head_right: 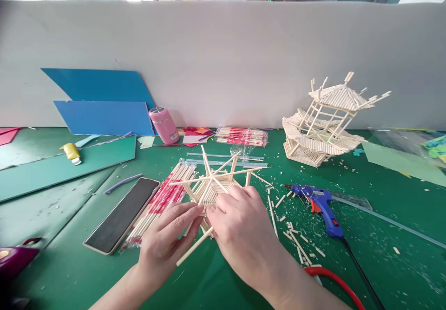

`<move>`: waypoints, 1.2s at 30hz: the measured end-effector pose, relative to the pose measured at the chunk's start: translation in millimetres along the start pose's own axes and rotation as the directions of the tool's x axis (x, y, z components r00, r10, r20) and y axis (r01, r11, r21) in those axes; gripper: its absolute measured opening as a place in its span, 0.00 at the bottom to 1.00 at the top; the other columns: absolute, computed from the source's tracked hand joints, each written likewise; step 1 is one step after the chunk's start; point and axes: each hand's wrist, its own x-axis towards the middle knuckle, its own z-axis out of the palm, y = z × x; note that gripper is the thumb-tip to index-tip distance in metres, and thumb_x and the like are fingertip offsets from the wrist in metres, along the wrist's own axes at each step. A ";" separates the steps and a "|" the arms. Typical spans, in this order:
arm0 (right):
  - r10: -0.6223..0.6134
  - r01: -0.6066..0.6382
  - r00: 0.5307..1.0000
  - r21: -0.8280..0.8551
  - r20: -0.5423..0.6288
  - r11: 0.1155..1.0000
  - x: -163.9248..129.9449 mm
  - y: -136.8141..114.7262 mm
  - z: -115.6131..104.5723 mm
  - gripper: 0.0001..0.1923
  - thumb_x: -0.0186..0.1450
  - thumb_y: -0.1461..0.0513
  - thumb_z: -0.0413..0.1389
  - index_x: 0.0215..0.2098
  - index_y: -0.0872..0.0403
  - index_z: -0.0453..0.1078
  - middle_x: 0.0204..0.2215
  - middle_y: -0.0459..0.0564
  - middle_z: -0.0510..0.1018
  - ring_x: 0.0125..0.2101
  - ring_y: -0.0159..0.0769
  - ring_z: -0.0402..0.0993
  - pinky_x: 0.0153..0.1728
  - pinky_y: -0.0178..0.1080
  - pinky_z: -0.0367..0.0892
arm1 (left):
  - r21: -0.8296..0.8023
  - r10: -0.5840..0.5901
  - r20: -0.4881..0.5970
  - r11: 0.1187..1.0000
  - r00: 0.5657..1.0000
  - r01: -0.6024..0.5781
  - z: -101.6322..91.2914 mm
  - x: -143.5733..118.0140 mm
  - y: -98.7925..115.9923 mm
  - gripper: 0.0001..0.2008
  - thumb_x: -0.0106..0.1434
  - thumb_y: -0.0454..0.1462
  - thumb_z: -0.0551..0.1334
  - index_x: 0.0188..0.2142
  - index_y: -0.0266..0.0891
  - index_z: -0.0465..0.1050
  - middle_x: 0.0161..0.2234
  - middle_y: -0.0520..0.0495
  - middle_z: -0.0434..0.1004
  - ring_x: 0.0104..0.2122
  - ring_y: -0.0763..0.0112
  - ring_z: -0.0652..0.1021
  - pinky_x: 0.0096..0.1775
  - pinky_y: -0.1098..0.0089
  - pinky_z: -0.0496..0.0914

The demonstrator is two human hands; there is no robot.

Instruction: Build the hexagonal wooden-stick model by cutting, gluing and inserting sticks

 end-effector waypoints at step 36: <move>0.038 -0.036 0.999 0.108 -0.018 0.994 -3.2 -0.4 2.1 0.06 0.61 0.65 0.52 0.33 0.53 0.71 0.23 0.45 0.69 0.29 0.35 0.60 0.33 0.39 0.52 | 0.076 0.064 0.032 0.995 0.997 -0.067 -1.1 -0.9 -2.6 0.17 0.58 0.26 0.57 0.47 0.35 0.66 0.36 0.41 0.74 0.36 0.67 0.74 0.38 0.67 0.71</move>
